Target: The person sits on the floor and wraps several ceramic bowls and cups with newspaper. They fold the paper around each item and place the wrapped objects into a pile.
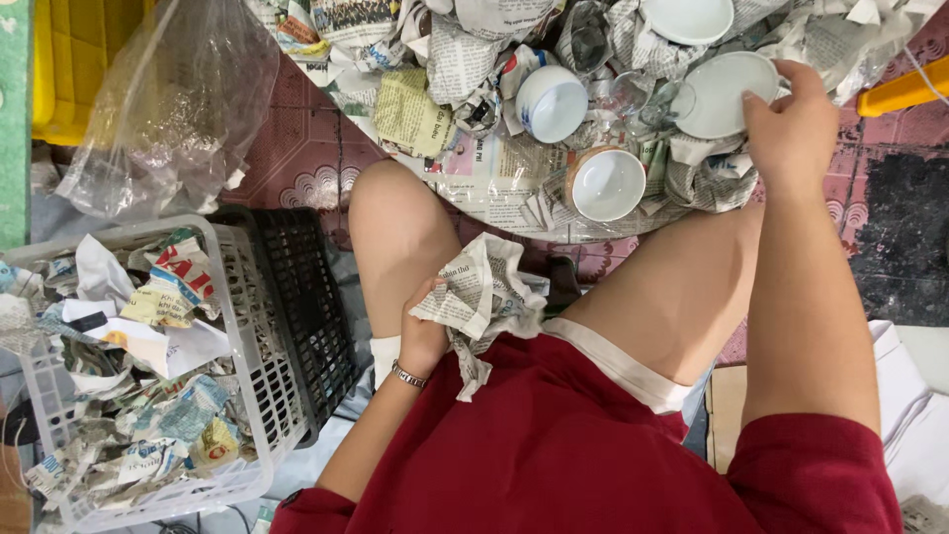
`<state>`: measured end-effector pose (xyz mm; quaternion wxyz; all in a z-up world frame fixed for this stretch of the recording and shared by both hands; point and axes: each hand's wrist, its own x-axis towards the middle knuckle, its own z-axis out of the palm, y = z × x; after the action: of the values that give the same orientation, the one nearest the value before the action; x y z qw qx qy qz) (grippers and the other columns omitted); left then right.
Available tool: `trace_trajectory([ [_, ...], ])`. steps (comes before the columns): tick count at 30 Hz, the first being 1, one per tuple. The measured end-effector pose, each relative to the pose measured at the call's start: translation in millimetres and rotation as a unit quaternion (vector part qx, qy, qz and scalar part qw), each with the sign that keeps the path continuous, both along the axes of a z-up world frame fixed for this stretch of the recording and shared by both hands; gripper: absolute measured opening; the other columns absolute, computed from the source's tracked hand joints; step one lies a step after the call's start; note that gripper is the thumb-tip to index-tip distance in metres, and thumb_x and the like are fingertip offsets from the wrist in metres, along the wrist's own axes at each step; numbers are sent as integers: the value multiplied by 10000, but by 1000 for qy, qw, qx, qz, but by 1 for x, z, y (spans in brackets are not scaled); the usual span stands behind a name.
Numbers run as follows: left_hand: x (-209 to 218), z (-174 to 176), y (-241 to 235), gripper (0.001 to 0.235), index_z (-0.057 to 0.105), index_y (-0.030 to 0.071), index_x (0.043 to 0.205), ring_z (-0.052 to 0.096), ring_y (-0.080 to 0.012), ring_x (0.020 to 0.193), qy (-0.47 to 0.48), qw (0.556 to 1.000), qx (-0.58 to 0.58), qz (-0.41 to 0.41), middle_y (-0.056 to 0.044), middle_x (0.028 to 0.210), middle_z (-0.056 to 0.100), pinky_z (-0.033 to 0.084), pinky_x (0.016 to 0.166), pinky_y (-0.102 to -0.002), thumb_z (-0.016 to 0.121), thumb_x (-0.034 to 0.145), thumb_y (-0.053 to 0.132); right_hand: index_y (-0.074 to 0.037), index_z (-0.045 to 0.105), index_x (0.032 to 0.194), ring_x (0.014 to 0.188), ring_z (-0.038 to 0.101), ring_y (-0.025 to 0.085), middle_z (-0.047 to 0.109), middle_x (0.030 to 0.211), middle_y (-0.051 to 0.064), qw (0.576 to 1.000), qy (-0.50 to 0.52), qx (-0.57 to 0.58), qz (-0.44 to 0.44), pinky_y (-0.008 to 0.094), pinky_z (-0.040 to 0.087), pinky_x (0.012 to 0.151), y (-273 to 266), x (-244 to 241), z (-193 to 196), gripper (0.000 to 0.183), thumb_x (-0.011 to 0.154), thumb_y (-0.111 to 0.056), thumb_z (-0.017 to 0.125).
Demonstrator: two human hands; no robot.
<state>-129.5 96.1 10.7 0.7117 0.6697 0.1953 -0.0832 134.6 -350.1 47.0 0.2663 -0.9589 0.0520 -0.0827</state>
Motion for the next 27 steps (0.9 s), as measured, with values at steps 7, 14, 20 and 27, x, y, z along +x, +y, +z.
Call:
trace_trajectory([
  [7, 5, 7, -1, 196, 661, -14, 1137, 617, -76, 878, -50, 999, 5, -12, -15, 959, 698, 519, 776, -249, 553, 1004, 81, -16, 656, 1321, 827, 679, 301, 687, 888, 127, 980, -130, -141, 47, 426, 524, 725, 22, -29, 43, 341, 1007, -79, 772],
  [14, 1, 4, -4, 160, 654, -15, 1101, 624, -91, 902, -52, 998, -1, -35, -26, 961, 698, 525, 797, -260, 584, 977, 58, -23, 629, 1306, 939, 687, 238, 691, 1140, 136, 967, -115, 121, 190, 324, 560, 843, 117, -139, 76, 248, 1102, -24, 771],
  [20, 2, 12, 3, 353, 651, -8, 1276, 644, -95, 993, 43, 993, -108, -2, -34, 1102, 711, 534, 898, -261, 486, 1110, 255, 21, 362, 1540, 1460, 397, 379, 398, 1570, 261, 918, 137, 233, 290, 447, 350, 1190, 208, -173, 59, 907, 820, -201, 866],
  [27, -9, 26, 32, 447, 537, -35, 1402, 657, -171, 1140, 65, 949, -300, 73, -85, 1271, 678, 520, 1008, -312, 474, 1077, 266, -17, 281, 1598, 1395, 463, 222, 466, 1541, 145, 790, 262, 512, 211, 355, 389, 1159, 246, -190, 10, 912, 856, -106, 804],
])
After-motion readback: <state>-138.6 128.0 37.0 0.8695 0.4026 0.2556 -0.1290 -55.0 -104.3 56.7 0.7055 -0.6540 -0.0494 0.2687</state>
